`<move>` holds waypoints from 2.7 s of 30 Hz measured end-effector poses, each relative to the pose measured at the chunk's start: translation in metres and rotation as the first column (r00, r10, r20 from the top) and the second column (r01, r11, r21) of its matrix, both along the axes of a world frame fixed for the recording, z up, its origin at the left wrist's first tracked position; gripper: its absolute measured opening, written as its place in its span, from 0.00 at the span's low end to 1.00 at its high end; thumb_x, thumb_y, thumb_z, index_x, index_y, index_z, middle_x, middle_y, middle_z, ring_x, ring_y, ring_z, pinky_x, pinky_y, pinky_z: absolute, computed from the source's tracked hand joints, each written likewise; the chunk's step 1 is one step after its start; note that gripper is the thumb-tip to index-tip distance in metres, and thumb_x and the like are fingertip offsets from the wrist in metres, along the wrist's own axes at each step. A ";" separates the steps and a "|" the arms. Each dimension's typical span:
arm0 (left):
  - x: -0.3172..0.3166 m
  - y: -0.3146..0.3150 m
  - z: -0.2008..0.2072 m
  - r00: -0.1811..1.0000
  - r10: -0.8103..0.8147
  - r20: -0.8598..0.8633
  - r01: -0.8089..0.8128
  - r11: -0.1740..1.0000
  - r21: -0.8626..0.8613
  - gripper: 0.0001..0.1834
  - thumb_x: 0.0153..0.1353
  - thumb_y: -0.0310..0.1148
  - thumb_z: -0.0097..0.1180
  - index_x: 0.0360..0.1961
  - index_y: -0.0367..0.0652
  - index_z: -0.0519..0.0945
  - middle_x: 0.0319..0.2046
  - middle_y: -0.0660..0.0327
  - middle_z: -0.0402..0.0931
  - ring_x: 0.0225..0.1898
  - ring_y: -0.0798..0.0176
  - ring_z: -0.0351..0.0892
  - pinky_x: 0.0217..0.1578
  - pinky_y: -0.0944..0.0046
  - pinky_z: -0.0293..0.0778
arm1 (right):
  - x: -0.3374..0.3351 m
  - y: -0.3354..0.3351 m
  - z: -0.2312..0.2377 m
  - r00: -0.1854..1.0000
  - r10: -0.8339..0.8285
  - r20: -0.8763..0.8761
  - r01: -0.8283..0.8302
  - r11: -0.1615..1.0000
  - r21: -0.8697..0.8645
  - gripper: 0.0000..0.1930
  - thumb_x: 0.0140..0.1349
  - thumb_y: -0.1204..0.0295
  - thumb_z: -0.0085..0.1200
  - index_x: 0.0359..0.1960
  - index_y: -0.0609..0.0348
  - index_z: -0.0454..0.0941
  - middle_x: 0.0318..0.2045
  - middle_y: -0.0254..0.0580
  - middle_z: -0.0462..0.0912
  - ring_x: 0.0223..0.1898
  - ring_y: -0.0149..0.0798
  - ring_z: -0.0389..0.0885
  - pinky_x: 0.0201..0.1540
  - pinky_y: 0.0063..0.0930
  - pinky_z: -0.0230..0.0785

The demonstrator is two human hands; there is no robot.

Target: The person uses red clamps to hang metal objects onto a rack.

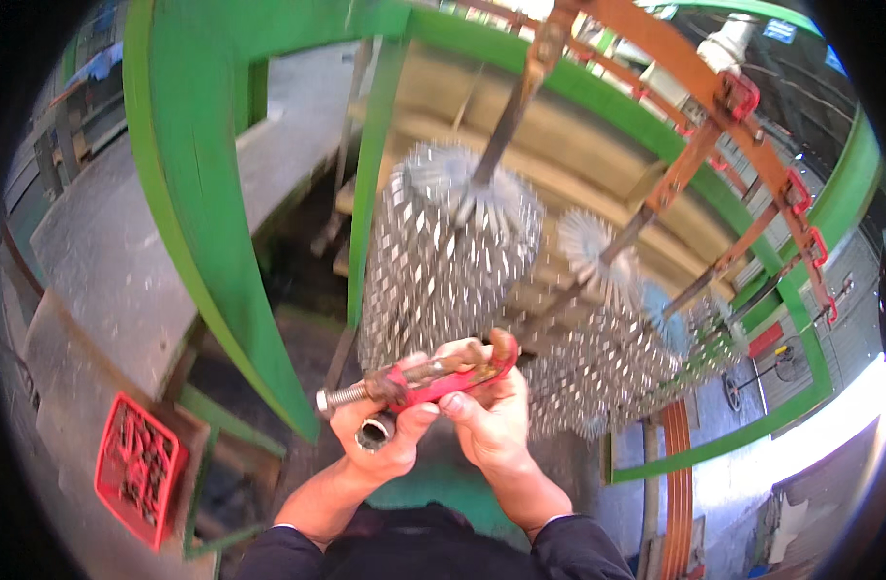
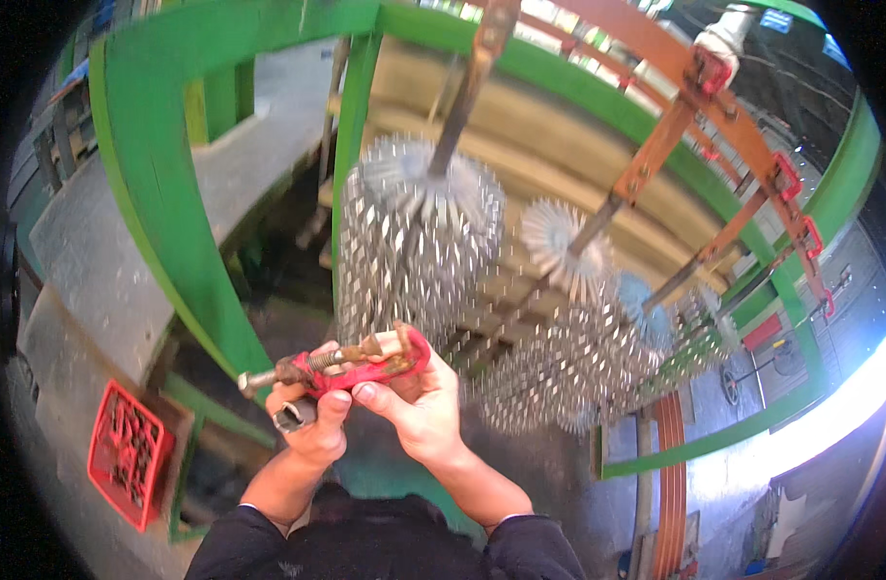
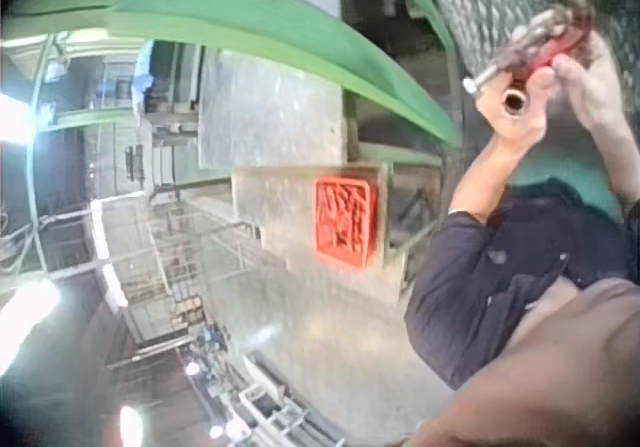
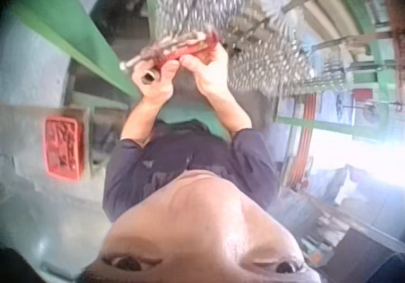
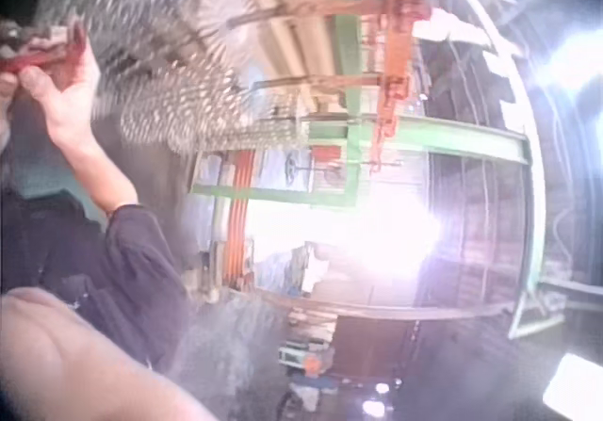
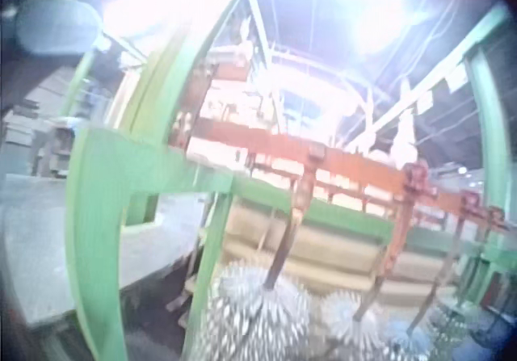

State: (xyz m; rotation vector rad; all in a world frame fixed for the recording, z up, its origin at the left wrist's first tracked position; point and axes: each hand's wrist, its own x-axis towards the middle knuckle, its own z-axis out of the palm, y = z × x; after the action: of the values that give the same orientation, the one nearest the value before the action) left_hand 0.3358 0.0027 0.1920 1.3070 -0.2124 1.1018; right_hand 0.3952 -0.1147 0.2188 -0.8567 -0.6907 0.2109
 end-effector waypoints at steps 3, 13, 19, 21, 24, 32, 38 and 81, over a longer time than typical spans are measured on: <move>0.057 0.048 0.061 0.982 0.087 0.169 -0.114 0.981 0.155 0.19 0.63 0.34 0.70 0.47 0.28 0.84 0.44 0.50 0.87 0.43 0.62 0.86 0.44 0.62 0.80 | 0.047 0.026 0.080 0.816 -0.287 0.503 0.462 0.845 -0.268 0.14 0.71 0.72 0.60 0.55 0.66 0.80 0.52 0.43 0.84 0.53 0.33 0.81 0.58 0.30 0.72; 0.232 0.113 0.223 0.690 0.547 0.475 -0.723 0.550 0.417 0.13 0.61 0.33 0.68 0.45 0.40 0.87 0.30 0.49 0.85 0.28 0.49 0.86 0.31 0.59 0.79 | 0.184 0.011 0.214 -0.076 -0.460 0.885 0.856 0.425 0.294 0.13 0.68 0.76 0.59 0.54 0.61 0.82 0.46 0.43 0.88 0.45 0.40 0.87 0.52 0.34 0.75; 0.266 0.093 0.242 0.668 0.521 0.531 -0.744 0.479 0.466 0.17 0.51 0.26 0.63 0.45 0.44 0.85 0.33 0.54 0.85 0.32 0.47 0.85 0.32 0.54 0.79 | 0.254 0.023 0.268 -0.637 -0.321 0.701 0.685 0.182 0.705 0.18 0.57 0.67 0.70 0.50 0.53 0.86 0.42 0.37 0.86 0.47 0.43 0.81 0.52 0.38 0.71; 0.266 0.093 0.243 0.639 0.496 0.588 -0.769 0.434 0.470 0.21 0.51 0.33 0.65 0.50 0.47 0.84 0.29 0.58 0.82 0.26 0.48 0.84 0.26 0.52 0.79 | 0.261 0.033 0.275 -0.679 -0.324 0.659 0.636 0.189 0.749 0.17 0.54 0.64 0.72 0.46 0.50 0.87 0.39 0.34 0.84 0.44 0.41 0.79 0.48 0.37 0.68; 0.267 0.091 0.242 0.605 0.520 0.604 -0.797 0.387 0.464 0.23 0.53 0.33 0.66 0.53 0.46 0.83 0.30 0.59 0.81 0.25 0.50 0.83 0.25 0.53 0.78 | 0.270 0.038 0.283 -0.726 -0.189 0.661 0.639 0.170 0.750 0.16 0.50 0.65 0.72 0.41 0.46 0.87 0.37 0.29 0.81 0.41 0.38 0.79 0.45 0.38 0.67; 0.285 0.096 0.254 0.657 0.356 0.664 -0.738 0.484 0.471 0.26 0.47 0.16 0.61 0.50 0.43 0.83 0.33 0.57 0.85 0.33 0.51 0.86 0.35 0.57 0.81 | 0.288 0.035 0.286 -0.752 -0.278 0.598 0.560 0.207 0.802 0.14 0.50 0.68 0.71 0.40 0.47 0.86 0.36 0.27 0.82 0.39 0.37 0.79 0.45 0.36 0.68; 0.295 0.101 0.265 0.622 0.365 0.692 -0.770 0.444 0.458 0.25 0.48 0.21 0.64 0.51 0.45 0.83 0.35 0.58 0.86 0.34 0.50 0.86 0.34 0.57 0.80 | 0.262 0.030 0.292 -0.557 -0.367 0.745 0.687 0.301 0.662 0.12 0.54 0.69 0.71 0.41 0.50 0.86 0.36 0.34 0.84 0.39 0.39 0.83 0.45 0.36 0.73; 0.306 0.095 0.276 0.505 0.396 0.767 -0.827 0.475 0.299 0.20 0.50 0.26 0.62 0.46 0.49 0.85 0.36 0.59 0.87 0.36 0.51 0.88 0.35 0.54 0.82 | 0.152 0.017 0.348 -0.498 0.765 0.408 0.535 -0.099 0.839 0.17 0.73 0.64 0.47 0.32 0.64 0.82 0.26 0.45 0.84 0.31 0.37 0.82 0.56 0.37 0.71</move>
State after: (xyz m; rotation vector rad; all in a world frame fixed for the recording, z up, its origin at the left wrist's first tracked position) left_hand 0.6415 0.0975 0.4678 1.6552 -0.6635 2.3167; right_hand 0.5477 -0.0976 0.5666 1.5384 0.6262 1.4607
